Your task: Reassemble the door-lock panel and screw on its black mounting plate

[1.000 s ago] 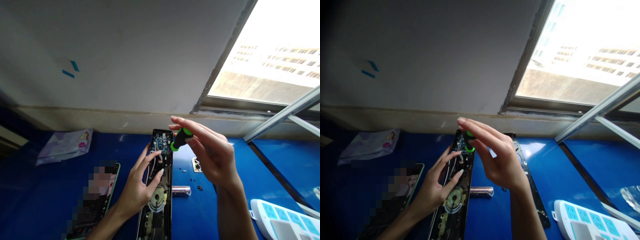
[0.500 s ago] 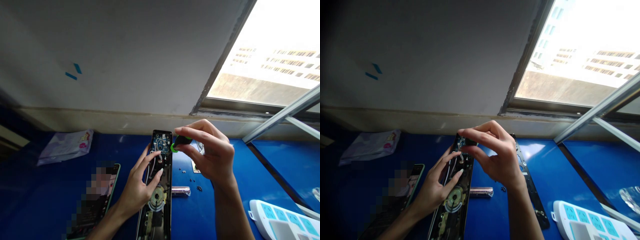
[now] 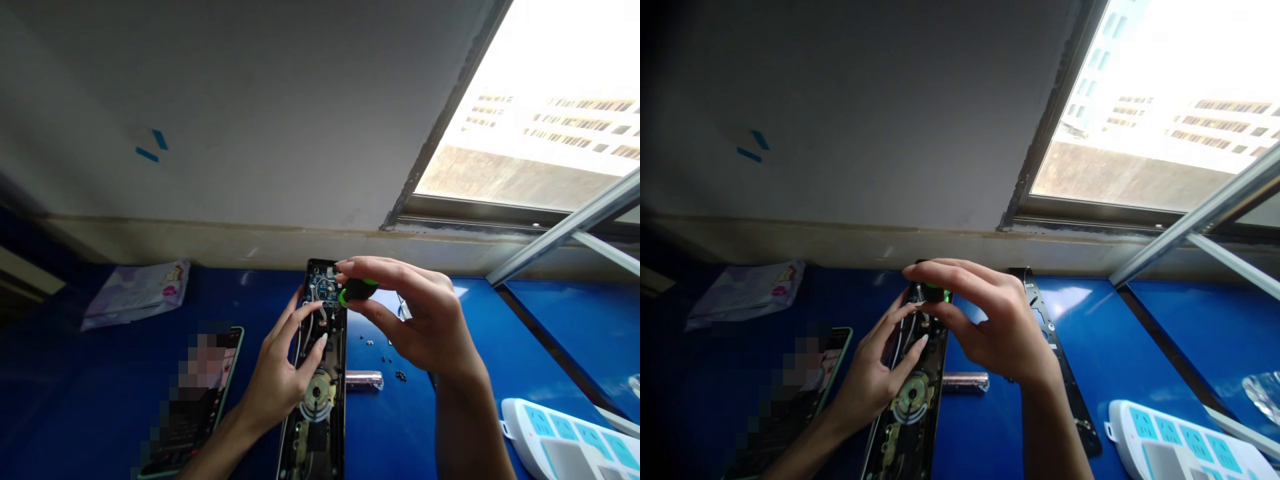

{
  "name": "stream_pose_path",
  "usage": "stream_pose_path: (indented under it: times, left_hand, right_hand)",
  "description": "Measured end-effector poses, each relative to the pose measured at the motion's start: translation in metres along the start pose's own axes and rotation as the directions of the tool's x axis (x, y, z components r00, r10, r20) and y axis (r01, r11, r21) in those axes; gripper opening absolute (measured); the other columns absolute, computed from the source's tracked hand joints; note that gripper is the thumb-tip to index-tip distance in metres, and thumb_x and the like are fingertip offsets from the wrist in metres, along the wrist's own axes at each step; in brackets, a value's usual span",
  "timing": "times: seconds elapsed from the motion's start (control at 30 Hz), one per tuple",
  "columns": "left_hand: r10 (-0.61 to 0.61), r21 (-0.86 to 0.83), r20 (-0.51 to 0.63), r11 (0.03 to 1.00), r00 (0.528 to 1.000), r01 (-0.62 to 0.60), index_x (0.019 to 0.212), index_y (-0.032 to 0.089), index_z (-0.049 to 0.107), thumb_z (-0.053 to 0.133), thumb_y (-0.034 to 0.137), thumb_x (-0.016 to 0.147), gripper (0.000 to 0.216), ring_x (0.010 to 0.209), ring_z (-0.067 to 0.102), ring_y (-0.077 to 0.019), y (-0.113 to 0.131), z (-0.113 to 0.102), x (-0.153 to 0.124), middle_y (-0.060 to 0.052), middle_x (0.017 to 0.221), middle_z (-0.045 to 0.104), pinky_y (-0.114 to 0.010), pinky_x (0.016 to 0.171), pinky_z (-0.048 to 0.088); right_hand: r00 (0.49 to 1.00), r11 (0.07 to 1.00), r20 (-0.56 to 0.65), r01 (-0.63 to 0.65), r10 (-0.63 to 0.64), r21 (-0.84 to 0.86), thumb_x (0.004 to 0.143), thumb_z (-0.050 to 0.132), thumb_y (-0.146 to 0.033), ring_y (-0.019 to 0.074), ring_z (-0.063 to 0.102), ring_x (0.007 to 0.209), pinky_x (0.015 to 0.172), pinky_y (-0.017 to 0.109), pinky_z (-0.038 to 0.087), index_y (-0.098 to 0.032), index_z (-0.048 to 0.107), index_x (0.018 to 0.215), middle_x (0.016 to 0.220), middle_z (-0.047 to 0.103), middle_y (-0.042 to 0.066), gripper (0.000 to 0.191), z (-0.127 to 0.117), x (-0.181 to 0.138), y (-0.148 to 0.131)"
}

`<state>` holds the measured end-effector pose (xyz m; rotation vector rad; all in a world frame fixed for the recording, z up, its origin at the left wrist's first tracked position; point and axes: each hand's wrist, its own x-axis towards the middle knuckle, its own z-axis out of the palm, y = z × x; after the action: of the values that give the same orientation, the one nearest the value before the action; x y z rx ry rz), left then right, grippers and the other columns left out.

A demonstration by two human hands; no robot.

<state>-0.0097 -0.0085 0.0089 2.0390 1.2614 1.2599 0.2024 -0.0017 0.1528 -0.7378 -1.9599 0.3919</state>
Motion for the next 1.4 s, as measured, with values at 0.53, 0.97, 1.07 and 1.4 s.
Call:
stream_pose_path:
  times: [0.53, 0.97, 1.07, 1.4]
  left_hand:
    - [0.017, 0.111, 0.050, 0.994, 0.999, -0.023, 0.144, 0.031, 0.059, 0.062, 0.032, 0.102, 0.042, 0.155, 0.047, -0.0336, 0.013, -0.009, 0.003, -0.010, 0.175, 0.037, -0.057, 0.122, 0.049]
    - [0.226, 0.143, 0.144, 0.959, 0.963, -0.246, 0.127, 0.030, 0.075, 0.064, 0.021, 0.096, 0.033, 0.161, 0.029, -0.0451, 0.021, -0.008, -0.003, -0.007, 0.175, 0.036, -0.074, 0.120, 0.043]
    - [0.218, 0.130, 0.146, 0.963, 0.965, -0.237, 0.127, 0.031, 0.075, 0.065, 0.020, 0.096, 0.034, 0.160, 0.031, -0.0440, 0.021, -0.008, -0.003, -0.006, 0.175, 0.036, -0.072, 0.121, 0.043]
    - [0.213, 0.127, 0.154, 0.964, 0.965, -0.233, 0.128, 0.030, 0.073, 0.064, 0.019, 0.097, 0.034, 0.160, 0.030, -0.0430, 0.019, -0.007, -0.005, -0.007, 0.174, 0.036, -0.072, 0.121, 0.043]
  right_hand:
    - [0.963, 0.990, -0.258, -0.104, 0.076, -0.099, 0.089, 0.081, -0.012, 0.0208, 0.082, 0.097, 0.081, 0.037, 0.071, -0.031, 0.073, 0.126, 0.115, 0.083, 0.000, 0.042, -0.022, -0.010, -0.007]
    - [0.808, 0.838, 0.222, -0.516, 0.545, -0.178, 0.091, 0.080, -0.036, 0.0204, 0.081, 0.083, 0.077, 0.034, 0.067, -0.022, 0.071, 0.113, 0.095, 0.080, 0.004, 0.027, -0.034, -0.014, 0.042]
    - [0.798, 0.830, 0.229, -0.530, 0.557, -0.171, 0.091, 0.079, -0.040, 0.0215, 0.081, 0.083, 0.071, 0.033, 0.066, -0.022, 0.070, 0.112, 0.095, 0.080, 0.005, 0.029, -0.032, -0.013, 0.042]
    - [0.800, 0.829, 0.216, -0.536, 0.559, -0.160, 0.089, 0.081, -0.036, 0.0224, 0.081, 0.081, 0.067, 0.032, 0.066, -0.021, 0.071, 0.112, 0.092, 0.079, 0.005, 0.030, -0.031, -0.013, 0.047]
